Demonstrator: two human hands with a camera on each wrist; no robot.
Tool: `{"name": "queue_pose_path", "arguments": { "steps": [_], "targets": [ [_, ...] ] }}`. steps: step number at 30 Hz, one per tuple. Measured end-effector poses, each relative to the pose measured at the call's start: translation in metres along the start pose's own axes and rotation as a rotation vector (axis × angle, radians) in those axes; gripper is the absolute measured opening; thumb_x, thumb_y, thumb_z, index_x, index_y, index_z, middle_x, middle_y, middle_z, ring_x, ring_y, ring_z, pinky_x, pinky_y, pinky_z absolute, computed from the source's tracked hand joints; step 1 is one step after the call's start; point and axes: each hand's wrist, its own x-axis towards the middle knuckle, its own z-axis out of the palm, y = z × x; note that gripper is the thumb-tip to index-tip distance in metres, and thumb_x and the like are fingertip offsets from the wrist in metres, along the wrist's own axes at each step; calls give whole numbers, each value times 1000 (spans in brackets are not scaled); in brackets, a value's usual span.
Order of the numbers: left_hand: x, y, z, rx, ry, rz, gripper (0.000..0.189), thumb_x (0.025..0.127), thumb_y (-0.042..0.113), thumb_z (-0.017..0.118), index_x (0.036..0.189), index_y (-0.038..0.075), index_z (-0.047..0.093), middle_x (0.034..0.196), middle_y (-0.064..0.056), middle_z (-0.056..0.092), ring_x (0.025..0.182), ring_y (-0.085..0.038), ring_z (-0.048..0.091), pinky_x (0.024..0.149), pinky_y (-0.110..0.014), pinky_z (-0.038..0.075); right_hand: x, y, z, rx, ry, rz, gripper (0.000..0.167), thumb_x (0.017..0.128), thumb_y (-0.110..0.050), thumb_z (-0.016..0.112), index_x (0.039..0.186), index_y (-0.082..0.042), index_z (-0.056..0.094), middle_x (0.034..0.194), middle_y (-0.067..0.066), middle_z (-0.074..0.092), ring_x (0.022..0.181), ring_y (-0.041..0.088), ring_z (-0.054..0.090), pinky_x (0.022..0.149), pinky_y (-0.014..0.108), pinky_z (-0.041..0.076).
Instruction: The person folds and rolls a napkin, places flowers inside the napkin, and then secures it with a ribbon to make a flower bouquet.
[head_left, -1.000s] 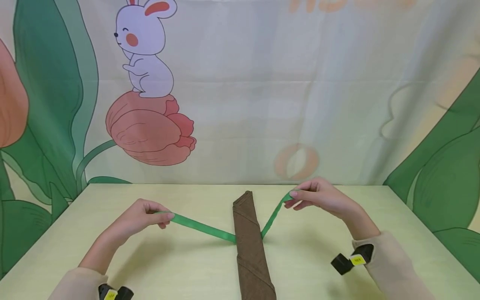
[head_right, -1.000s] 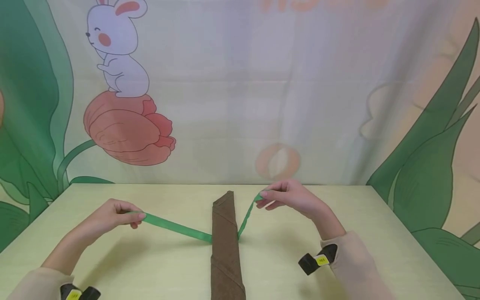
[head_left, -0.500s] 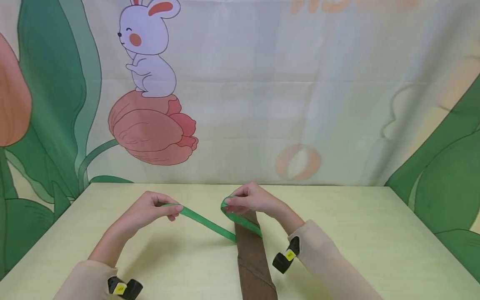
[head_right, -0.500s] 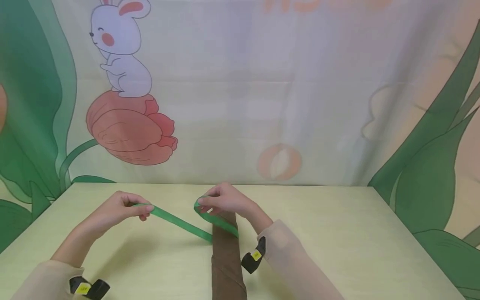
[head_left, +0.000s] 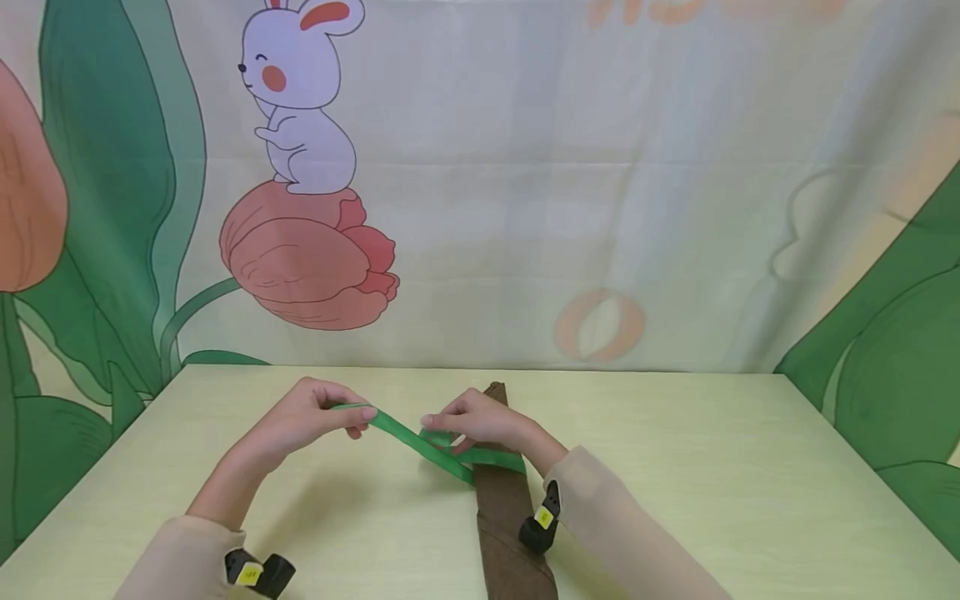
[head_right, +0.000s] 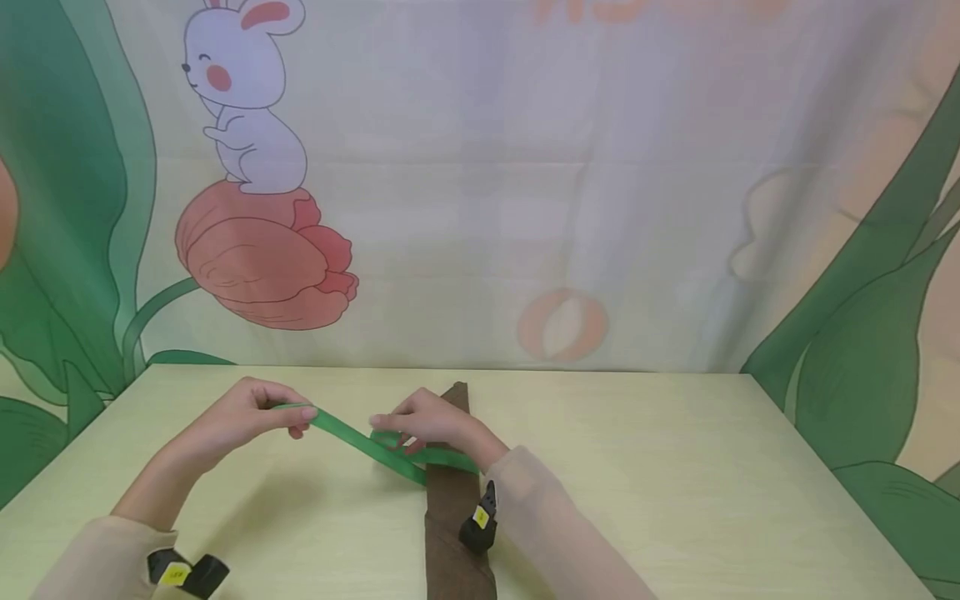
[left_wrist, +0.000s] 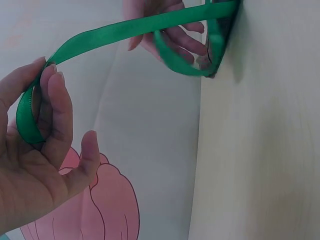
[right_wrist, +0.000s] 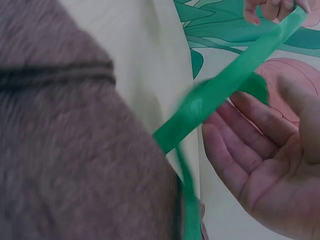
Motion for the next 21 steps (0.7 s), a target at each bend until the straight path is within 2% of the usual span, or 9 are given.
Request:
{"name": "queue_pose_path", "arguments": {
  "steps": [4,8,15,21],
  "targets": [
    [3,5,3,7,-7,16,27,83,25,66,93,1,69,71,-2,63,73,-17,60,80,-36,40,-6,6,-7,35,-1,-24,46,94,-36,47,107,4,64,101,15,66,89,23,66,72,34,52],
    [9,13,10,7,-19,53,24,84,24,66,91,1,69,72,-2,63,73,-18,61,83,-37,40,-21,15,-22,29,45,-39,47,94,-37,47,106,6,63,99,19,66,88,22,66,72,34,52],
    [31,35,27,-1,-49,87,23,84,26,65,90,4,70,72,-1,63,74,-18,62,88,-42,38,-67,47,-54,49,111,-17,37,91,-27,55,102,7,64,93,18,67,86,24,65,73,36,52],
    [58,54,51,-79,-79,93,22,83,23,66,91,3,69,72,-2,66,74,-23,65,93,-45,37,-107,75,-77,76,152,15,36,91,-22,54,106,10,61,92,19,67,86,23,65,75,35,51]
  ]
}}
